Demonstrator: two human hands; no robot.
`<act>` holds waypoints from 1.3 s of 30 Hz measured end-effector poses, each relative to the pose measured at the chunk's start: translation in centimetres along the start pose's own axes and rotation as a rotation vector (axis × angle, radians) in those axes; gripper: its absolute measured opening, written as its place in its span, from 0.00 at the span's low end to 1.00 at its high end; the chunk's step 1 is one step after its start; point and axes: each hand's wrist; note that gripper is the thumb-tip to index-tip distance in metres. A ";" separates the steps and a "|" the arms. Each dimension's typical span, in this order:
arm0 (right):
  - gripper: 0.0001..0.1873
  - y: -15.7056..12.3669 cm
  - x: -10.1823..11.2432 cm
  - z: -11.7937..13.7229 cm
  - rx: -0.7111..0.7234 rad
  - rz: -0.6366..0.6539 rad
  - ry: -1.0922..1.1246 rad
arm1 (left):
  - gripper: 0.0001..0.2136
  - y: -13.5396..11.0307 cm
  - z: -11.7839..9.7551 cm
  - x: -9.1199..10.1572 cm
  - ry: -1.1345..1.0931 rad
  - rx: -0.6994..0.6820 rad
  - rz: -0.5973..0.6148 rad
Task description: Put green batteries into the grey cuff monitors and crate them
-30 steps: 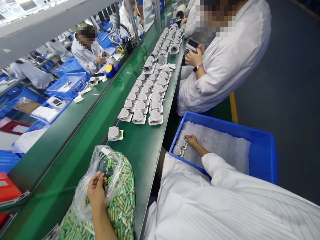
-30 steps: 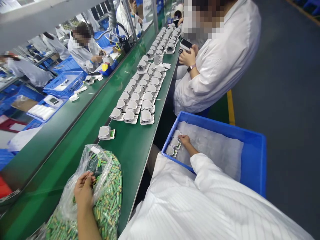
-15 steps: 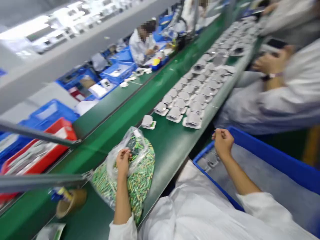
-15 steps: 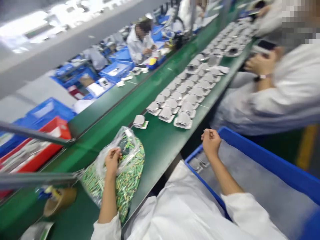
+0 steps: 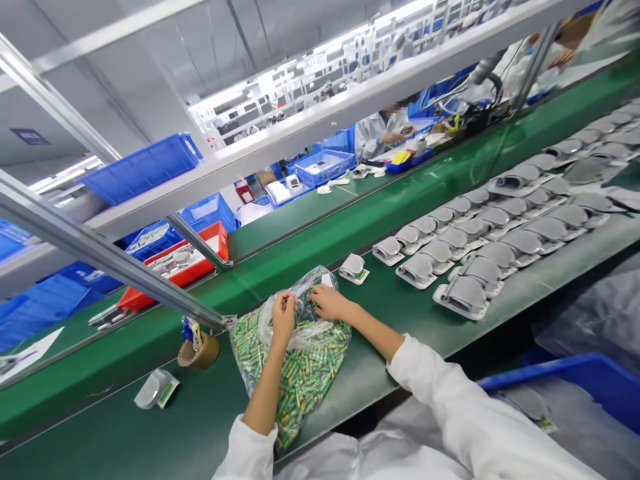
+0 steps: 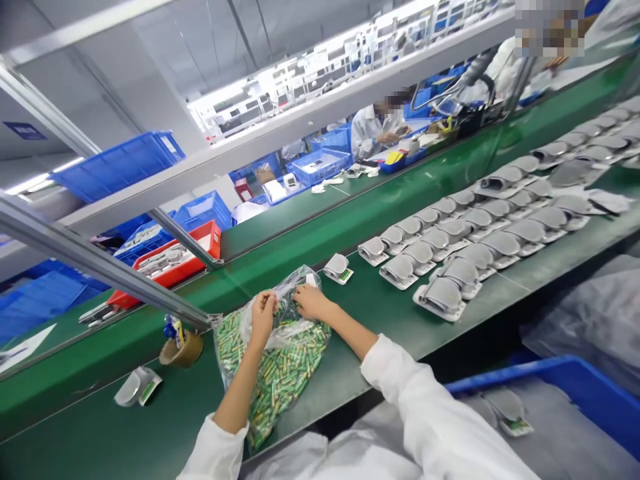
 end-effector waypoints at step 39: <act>0.32 -27.5 1.6 4.6 -0.500 -1.512 1.350 | 0.25 -13.4 -9.4 -18.6 0.412 -0.905 0.823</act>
Point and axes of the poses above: each hand's wrist, its own y-axis towards the middle knuckle, its own x-axis out of the back of the hand, z = x × y, and after that the axes turned 10 degrees about y, right-handed
